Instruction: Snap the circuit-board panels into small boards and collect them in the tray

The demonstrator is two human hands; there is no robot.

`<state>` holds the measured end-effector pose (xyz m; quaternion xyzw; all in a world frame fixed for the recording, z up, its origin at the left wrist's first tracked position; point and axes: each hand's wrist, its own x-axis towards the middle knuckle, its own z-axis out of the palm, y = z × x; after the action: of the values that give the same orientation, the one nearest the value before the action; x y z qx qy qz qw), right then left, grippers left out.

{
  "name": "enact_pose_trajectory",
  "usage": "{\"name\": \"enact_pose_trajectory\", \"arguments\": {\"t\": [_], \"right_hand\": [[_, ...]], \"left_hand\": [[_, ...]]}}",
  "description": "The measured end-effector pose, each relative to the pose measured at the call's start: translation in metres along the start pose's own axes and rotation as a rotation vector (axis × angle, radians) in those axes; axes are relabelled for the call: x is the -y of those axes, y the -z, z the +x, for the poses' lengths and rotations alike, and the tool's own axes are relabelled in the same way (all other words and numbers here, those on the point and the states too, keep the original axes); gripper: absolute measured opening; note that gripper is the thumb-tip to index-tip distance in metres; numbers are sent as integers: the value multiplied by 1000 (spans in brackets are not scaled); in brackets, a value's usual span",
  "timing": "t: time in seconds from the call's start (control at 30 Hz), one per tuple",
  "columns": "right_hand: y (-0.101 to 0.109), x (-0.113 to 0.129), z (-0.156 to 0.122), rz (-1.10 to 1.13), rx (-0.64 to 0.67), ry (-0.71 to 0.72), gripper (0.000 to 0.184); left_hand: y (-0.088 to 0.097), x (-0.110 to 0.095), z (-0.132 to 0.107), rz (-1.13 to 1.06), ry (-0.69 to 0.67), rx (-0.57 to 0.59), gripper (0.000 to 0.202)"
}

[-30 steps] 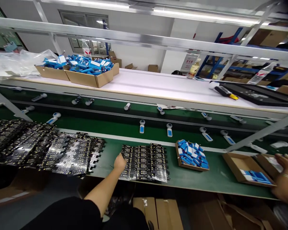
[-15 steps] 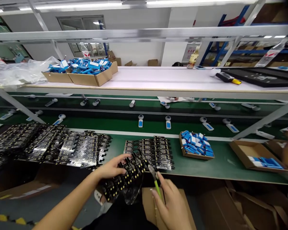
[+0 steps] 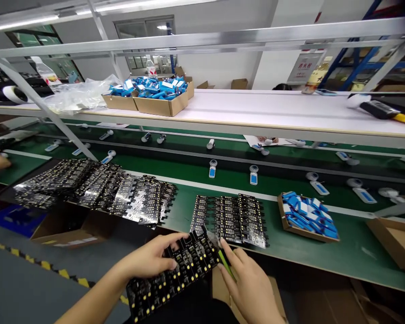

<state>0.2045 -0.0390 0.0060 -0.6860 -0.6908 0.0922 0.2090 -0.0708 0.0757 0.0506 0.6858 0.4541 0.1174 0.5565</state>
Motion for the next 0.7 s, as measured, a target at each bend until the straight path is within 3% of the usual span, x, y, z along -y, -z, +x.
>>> {"name": "enact_pose_trajectory", "arguments": {"t": [0.07,0.13,0.27,0.43,0.53,0.6,0.7], "right_hand": [[0,1,3,179,130,45,54],[-2,3,5,195,177,50,51],[-12,9,6,-70,49,-2,51],[-9,8,8,276,325,7,51],[-17,14,10,-44,240,12,51],[-33,19,13,-297,166,26,53],[-64,17,25,-426,216,55,54]], "left_hand": [[4,9,-3,-74,33,16,65],[8,18,-6,-119,51,25,65],[14,32,-7,-179,78,4,65],[20,44,-6,-420,86,27,66],[24,55,-4,-447,106,-4,64],[31,65,-3,-421,131,-95,60],[51,81,-8,-391,134,-255,43]]}}
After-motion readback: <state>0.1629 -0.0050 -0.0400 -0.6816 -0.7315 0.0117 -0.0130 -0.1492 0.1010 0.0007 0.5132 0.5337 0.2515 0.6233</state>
